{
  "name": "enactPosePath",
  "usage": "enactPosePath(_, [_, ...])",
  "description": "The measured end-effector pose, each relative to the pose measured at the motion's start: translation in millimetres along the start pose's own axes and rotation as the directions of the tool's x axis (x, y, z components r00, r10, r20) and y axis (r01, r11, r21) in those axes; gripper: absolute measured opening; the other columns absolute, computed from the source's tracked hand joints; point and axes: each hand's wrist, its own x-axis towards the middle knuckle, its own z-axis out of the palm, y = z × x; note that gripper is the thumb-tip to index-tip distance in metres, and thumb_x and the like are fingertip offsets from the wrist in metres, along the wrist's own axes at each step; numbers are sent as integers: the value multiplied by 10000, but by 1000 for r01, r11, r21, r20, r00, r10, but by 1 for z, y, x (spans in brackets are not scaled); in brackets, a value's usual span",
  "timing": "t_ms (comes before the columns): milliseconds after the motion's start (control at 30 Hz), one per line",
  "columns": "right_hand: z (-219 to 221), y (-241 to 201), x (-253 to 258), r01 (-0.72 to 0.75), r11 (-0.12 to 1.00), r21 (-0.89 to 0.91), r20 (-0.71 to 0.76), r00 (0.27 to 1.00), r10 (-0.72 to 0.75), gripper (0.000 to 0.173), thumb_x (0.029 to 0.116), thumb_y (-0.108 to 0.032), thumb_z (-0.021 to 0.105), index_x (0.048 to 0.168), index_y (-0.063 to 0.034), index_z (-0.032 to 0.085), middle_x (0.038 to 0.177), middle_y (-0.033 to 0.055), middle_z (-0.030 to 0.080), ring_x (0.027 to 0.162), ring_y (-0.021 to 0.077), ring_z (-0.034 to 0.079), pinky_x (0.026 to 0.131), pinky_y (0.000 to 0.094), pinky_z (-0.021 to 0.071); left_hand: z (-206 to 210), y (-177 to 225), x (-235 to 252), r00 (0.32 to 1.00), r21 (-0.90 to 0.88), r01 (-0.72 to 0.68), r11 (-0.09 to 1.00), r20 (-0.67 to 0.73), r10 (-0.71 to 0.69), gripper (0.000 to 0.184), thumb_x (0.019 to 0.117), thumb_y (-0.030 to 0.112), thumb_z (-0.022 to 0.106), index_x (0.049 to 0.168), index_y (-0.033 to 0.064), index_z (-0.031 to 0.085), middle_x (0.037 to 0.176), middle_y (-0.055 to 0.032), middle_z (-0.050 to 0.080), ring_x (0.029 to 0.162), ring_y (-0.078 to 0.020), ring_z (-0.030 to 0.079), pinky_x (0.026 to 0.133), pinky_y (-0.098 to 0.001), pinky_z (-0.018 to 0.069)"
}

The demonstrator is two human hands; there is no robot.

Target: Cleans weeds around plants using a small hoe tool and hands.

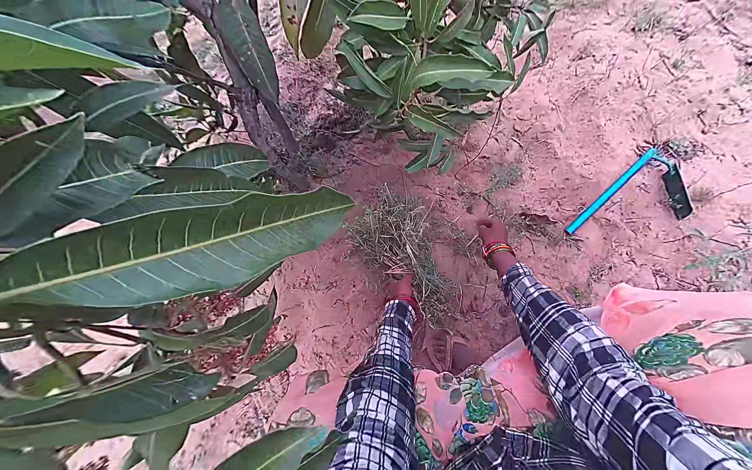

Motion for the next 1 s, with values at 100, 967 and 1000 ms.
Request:
enactPosePath(100, [-7,16,27,-21,1000,-1,22,1000,21,501,994,-253,684,1423,-14,585,1387,235,623,1311,396,577,1112,596,424,13,-11,14,1000,138,10,990,8,-11,600,1048,258,607,1458,-136,416,1480,-335,475,1415,-400,459,1181,-509,358])
enactPosePath(967, [8,45,60,50,761,-646,152,986,63,837,931,-29,642,1648,-265,281,1692,138,286,1124,531,639,826,725,514,31,-3,-15,995,561,-90,823,89,48,470,1138,236,363,1414,-113,516,1490,-314,493,1449,-407,429,1204,-524,316])
enactPosePath(1000, [7,47,63,58,751,-657,139,989,46,800,934,-28,643,1635,-240,323,1673,162,319,1109,542,639,826,733,508,33,-1,-17,996,562,-80,823,78,44,463,1137,229,368,1413,-112,516,1487,-312,497,1447,-403,432,1203,-519,318])
